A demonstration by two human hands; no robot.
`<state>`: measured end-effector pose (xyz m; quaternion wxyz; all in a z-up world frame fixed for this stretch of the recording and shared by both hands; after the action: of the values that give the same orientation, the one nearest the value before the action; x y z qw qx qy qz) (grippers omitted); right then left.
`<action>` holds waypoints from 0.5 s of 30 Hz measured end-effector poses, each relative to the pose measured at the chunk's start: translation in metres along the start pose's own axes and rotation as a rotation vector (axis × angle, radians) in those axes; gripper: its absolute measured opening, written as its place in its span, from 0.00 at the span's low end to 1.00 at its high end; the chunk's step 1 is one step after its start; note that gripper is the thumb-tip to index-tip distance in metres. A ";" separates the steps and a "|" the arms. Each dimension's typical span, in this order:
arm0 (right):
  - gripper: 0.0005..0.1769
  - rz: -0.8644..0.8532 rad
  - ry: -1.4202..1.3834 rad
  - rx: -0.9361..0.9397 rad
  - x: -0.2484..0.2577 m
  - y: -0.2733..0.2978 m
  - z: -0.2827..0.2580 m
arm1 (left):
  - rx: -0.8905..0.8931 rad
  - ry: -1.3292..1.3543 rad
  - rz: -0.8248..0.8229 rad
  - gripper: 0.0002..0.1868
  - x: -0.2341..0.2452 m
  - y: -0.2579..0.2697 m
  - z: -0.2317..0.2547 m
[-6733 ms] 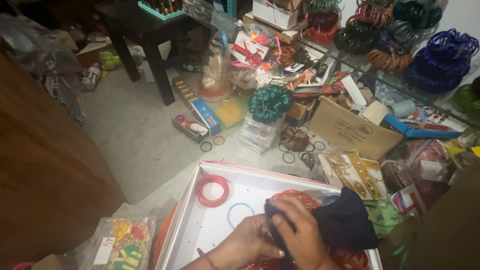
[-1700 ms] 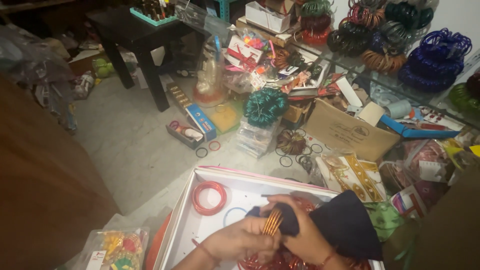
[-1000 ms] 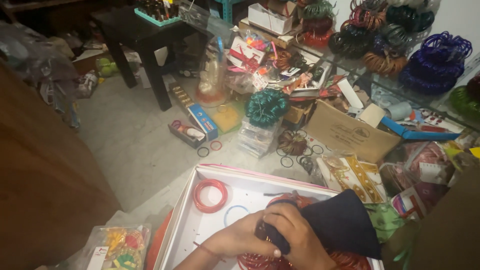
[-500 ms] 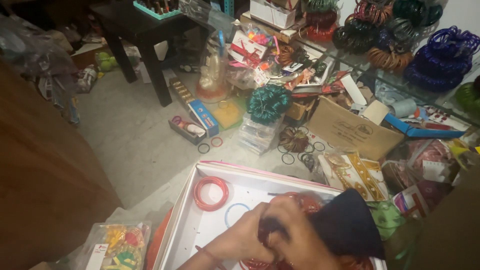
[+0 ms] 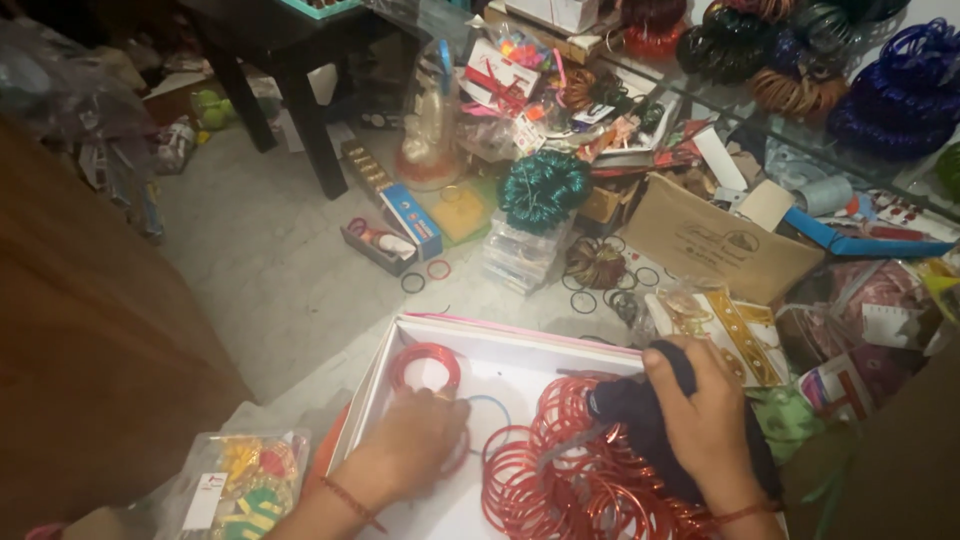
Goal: Organizing and cleaning bangles in a gift shop storage area.
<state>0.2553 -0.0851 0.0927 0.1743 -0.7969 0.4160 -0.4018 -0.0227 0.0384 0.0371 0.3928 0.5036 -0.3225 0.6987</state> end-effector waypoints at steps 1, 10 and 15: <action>0.16 -0.007 0.022 -0.002 0.001 -0.001 0.002 | 0.062 -0.162 -0.047 0.13 -0.006 0.002 -0.007; 0.21 0.100 0.040 -0.216 0.029 -0.009 0.043 | 0.044 -0.375 -0.176 0.48 -0.028 0.020 -0.021; 0.29 0.487 -0.104 -0.251 0.064 -0.014 0.028 | -0.210 -0.066 0.198 0.19 -0.002 0.015 0.025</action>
<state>0.3057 -0.1302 0.1156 0.1870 -0.7085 0.6321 -0.2519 -0.0238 0.0092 0.0412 0.3617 0.4483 -0.4547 0.6793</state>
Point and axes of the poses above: each hand's wrist, its own y-axis away from the middle knuckle, its own x-axis out of the back of the hand, z = x × y, the point moved 2 cm from there along -y, towards the middle knuckle, and after that the axes turned 9 degrees about z, right-handed, at the moved point
